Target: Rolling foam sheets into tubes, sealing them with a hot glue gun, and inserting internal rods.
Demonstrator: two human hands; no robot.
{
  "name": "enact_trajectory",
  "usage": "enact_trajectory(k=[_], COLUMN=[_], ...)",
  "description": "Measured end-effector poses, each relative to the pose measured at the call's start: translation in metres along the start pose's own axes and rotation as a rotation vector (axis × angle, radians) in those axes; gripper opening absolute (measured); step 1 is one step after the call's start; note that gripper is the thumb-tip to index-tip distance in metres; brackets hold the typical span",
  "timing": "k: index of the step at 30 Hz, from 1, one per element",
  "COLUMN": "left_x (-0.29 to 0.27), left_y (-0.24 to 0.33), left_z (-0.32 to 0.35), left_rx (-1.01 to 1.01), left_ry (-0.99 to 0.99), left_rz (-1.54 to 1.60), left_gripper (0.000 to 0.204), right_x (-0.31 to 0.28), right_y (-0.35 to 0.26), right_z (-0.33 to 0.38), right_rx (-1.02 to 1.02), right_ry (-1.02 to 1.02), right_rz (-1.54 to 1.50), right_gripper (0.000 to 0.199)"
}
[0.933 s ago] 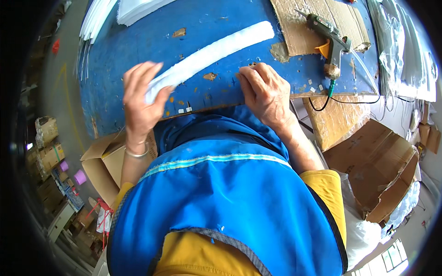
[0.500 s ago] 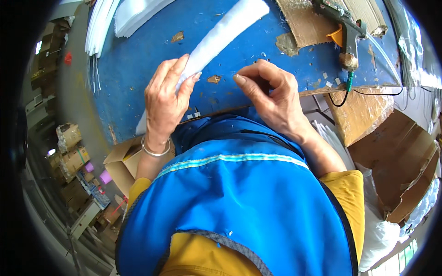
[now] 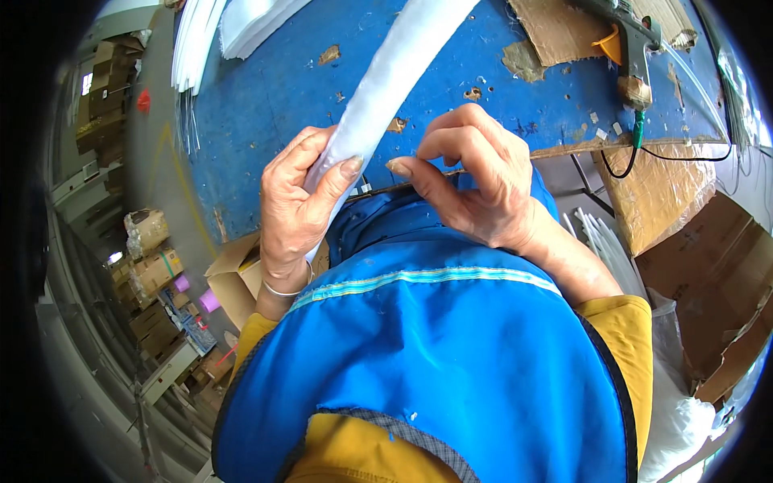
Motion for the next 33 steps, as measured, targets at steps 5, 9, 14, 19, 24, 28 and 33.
enact_trajectory(k=[5,9,14,19,24,28,33], left_x=[0.003,0.006,0.010,0.014,0.014,0.015,0.016], left_y=[0.004,0.008,0.010,0.011,0.012,0.011,0.006], left_z=[0.005,0.008,0.011,0.012,0.013,0.012,0.010], left_rx=[0.086,0.148,0.218,0.254,0.266,0.255,0.158], left_ry=[0.074,0.095,0.070,0.065,0.068,0.051,0.017], left_rz=[-0.205,-0.276,-0.376,-0.378,-0.363,-0.348,-0.244], left_gripper=[0.029,0.031,0.033,0.032,0.032,0.030,0.029], right_x=[-0.006,-0.009,-0.009,-0.004,0.001,0.003,0.006], right_y=[-0.006,-0.005,-0.004,0.000,0.006,0.006,-0.001], right_z=[-0.001,-0.006,-0.012,-0.014,-0.014,-0.012,-0.009], right_rx=[-0.172,-0.206,-0.367,-0.403,-0.472,-0.522,-0.520], right_ry=[0.055,0.119,0.121,0.114,0.218,0.192,0.072], right_rz=[0.021,0.107,0.228,0.268,0.258,0.347,0.399], right_gripper=[0.033,0.041,0.046,0.046,0.034,0.034,0.033])
Point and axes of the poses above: each hand's wrist, its own z-axis away from the middle knuckle, its own x-axis out of the palm, y = z × x, the point moved 4 cm from there along -z, towards the middle knuckle, and after that the axes turned 9 degrees about y, right-handed, at the moved point
